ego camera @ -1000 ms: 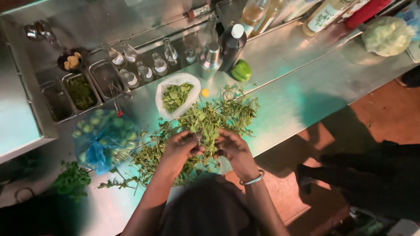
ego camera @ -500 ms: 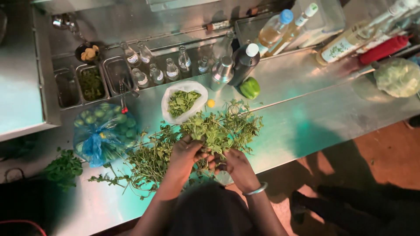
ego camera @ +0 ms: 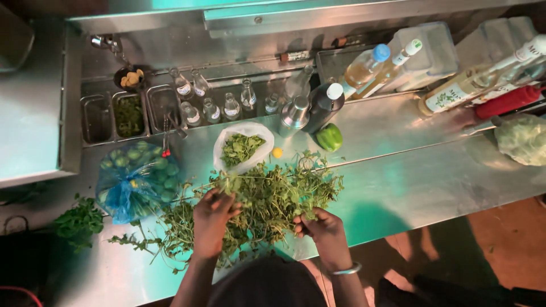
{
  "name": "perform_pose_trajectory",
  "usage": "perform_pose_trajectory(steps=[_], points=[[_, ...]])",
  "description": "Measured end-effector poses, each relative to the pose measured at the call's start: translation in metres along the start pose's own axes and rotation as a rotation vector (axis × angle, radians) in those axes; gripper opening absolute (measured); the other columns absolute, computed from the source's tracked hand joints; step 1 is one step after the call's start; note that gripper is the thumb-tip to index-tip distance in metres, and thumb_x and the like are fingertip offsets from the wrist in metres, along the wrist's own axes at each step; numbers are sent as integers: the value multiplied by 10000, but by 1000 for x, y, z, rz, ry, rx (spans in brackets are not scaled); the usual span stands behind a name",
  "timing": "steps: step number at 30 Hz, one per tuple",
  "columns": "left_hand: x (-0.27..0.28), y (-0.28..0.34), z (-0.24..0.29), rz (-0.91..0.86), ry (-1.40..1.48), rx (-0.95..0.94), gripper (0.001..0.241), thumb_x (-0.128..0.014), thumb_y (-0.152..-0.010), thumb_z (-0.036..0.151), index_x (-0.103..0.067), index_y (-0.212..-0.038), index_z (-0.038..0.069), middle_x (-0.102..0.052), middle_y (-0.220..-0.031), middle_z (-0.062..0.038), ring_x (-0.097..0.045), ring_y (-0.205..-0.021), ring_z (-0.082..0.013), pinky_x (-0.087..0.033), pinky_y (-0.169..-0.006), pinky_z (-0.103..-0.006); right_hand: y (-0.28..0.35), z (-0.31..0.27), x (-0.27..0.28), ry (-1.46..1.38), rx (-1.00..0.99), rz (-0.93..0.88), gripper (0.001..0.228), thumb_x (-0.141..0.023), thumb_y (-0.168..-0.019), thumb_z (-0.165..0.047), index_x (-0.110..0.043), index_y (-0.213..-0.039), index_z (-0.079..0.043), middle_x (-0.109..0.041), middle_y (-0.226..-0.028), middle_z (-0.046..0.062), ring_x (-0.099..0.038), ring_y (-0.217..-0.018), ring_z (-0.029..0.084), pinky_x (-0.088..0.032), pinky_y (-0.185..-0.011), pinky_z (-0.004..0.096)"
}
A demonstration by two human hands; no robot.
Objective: The person strips mint leaves from their stems by hand at a stainless steel counter, dropping the picked leaves into a white bowl and setting discarded stems aside while working through a pile of herb sprigs.
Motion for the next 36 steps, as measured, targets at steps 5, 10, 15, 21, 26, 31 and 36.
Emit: perform_pose_trajectory(steps=[5, 10, 15, 21, 26, 31, 36], points=[[-1, 1, -13, 20, -308, -56, 401, -724, -893, 183, -677, -1234, -22, -791, -1010, -147, -730, -780, -214, -608, -697, -346, 1, -11, -3, 32, 60, 26, 82, -655, -915, 27, -707, -952, 79, -768, -910, 178, -691, -718, 200, -565, -641, 336], [-41, 36, 27, -63, -555, -232, 492, -771, -875, 234, -680, -1337, 90, -709, -1267, -105, -733, -1123, -194, -615, -905, -356, 4, -9, -5, 116, 171, 50, 125, -636, -905, 58, -732, -982, 76, -786, -897, 154, -726, -730, 198, -595, -655, 343], [-87, 63, 86, -468, -244, -377, 684, -804, -798, 143, -506, -1409, 63, -592, -1419, -96, -619, -1251, -218, -566, -955, -365, 8, 0, -5, 155, 223, 68, 208, -568, -905, 116, -742, -1011, 77, -770, -856, 155, -713, -722, 191, -597, -682, 342], [-93, 57, 68, -409, -396, -335, 389, -825, -851, 163, -687, -1196, 47, -771, -1089, -90, -723, -923, -160, -628, -805, -302, 18, -7, -14, 132, 277, 44, 153, -589, -882, 135, -715, -949, 80, -768, -837, 143, -708, -706, 192, -592, -670, 332], [-88, 47, 71, -337, -429, -416, 389, -852, -791, 155, -704, -1133, 42, -803, -934, -83, -760, -803, -111, -614, -689, -288, 16, 1, -7, 151, 279, 93, 161, -613, -854, 132, -735, -938, 71, -762, -812, 137, -672, -654, 179, -574, -637, 318], [-59, 20, 109, -177, -293, -364, 331, -752, -849, 69, -703, -1176, 42, -816, -939, -89, -734, -754, -132, -590, -697, -271, 18, 9, 14, 163, 349, 159, 198, -576, -861, 144, -737, -958, 82, -750, -776, 132, -673, -647, 177, -575, -632, 319], [-51, 13, 87, -471, -214, -224, 217, -688, -933, 68, -743, -1131, -1, -793, -990, -89, -742, -803, -131, -626, -717, -279, 23, -6, 7, 244, 423, 183, 278, -566, -898, 163, -748, -1076, 51, -766, -842, 116, -688, -714, 154, -582, -675, 301]])
Point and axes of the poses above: each hand's wrist, its own y-axis away from the middle knuckle, its own x-axis out of the back of the hand, z = x × y, the point moved 4 cm from there along -y, towards the middle knuckle
